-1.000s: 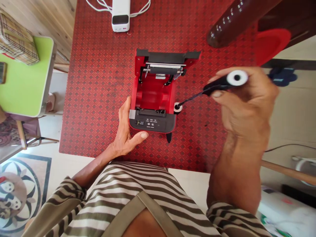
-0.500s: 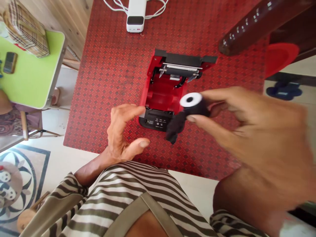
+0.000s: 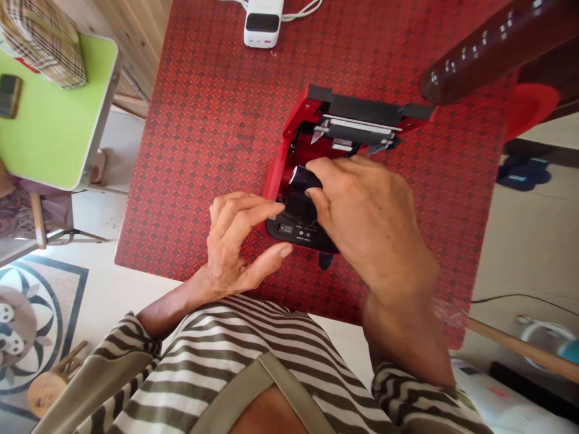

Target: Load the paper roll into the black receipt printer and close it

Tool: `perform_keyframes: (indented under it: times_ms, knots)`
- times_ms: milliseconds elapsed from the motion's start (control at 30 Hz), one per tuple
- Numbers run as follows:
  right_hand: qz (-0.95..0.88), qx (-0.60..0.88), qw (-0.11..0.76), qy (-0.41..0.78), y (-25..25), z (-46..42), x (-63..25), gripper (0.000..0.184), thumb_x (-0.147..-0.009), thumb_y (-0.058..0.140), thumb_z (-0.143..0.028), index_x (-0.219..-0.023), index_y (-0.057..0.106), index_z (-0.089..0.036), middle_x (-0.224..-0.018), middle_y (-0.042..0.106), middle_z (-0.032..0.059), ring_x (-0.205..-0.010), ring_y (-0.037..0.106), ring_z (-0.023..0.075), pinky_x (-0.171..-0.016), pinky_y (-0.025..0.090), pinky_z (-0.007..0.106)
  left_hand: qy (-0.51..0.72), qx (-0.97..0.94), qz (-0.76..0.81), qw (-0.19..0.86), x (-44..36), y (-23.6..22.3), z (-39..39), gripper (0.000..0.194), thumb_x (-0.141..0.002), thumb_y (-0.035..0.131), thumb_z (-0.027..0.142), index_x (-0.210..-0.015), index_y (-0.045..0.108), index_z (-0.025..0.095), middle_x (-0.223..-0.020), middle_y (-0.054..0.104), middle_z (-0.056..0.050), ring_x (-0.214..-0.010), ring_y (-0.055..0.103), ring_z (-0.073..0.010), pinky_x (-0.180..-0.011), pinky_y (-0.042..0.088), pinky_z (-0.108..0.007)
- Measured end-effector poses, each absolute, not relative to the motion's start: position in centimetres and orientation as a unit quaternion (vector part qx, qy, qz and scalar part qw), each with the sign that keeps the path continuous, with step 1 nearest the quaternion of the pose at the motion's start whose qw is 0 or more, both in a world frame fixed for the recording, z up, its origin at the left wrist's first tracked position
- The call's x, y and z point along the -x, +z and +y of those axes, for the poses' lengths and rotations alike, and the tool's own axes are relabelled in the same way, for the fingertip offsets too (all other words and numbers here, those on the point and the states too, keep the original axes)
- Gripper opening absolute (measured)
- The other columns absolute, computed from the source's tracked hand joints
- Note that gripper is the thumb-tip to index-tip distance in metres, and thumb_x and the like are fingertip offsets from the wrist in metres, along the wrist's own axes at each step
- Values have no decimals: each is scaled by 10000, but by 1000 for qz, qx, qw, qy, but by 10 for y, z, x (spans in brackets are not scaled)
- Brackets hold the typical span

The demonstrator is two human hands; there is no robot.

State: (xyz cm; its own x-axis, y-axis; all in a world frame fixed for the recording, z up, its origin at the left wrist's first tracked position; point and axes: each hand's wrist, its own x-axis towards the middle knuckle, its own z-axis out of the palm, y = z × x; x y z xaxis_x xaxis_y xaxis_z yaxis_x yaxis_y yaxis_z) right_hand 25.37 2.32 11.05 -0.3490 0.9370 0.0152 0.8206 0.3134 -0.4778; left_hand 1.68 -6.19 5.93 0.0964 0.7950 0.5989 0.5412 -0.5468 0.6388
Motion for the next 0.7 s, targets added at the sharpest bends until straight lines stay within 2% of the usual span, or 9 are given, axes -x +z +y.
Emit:
perform_keyframes:
  times_ms: [133,267,367,500,600,700]
  knots:
    - [-784,593,101,153,115,29,-245,134,-1094,731,-184,-1086,759,-314,-1009,840,114,-1047,852,410,-988,641,547,451,-743,469,155,-14,58,-59,555,-1202,809,695,-1649,814,365,-1552,871,-110,-1416,760,-404,-1354,567,-646]
    - [-802,575,55,153,115,38,-245,144,-1083,708,-196,-1102,777,-321,-979,866,111,-938,832,374,-907,598,493,422,-756,477,149,-13,60,-51,390,-1209,841,606,-1539,892,405,-1679,831,-95,-1590,686,-437,-1439,510,-718]
    - [-811,561,46,161,109,46,-247,125,-1080,698,-202,-1065,755,-313,-980,876,130,-948,832,390,-960,615,522,404,-763,480,156,-9,67,-41,305,-1211,854,569,-1477,919,436,-1676,834,-73,-1641,662,-448,-1466,478,-766]
    - [-821,541,59,172,95,53,-249,142,-1046,754,-186,-993,702,-306,-946,845,118,-957,814,374,-1026,632,550,354,-766,493,213,-2,75,-27,326,-1207,842,680,-1382,957,431,-1713,810,-80,-1737,592,-496,-1520,386,-855]
    - [-804,555,70,199,91,55,-248,195,-1019,796,-164,-943,683,-304,-946,813,101,-1048,830,386,-1144,625,587,343,-776,477,230,-1,81,-20,373,-1193,849,733,-1319,972,404,-1731,796,-94,-1759,577,-528,-1505,391,-898]
    - [-796,564,55,214,98,55,-243,185,-1086,753,-171,-952,720,-295,-981,815,96,-1148,845,393,-1205,621,573,304,-795,475,222,-4,92,-15,338,-1208,851,680,-1265,978,372,-1741,786,-100,-1759,584,-533,-1479,434,-893]
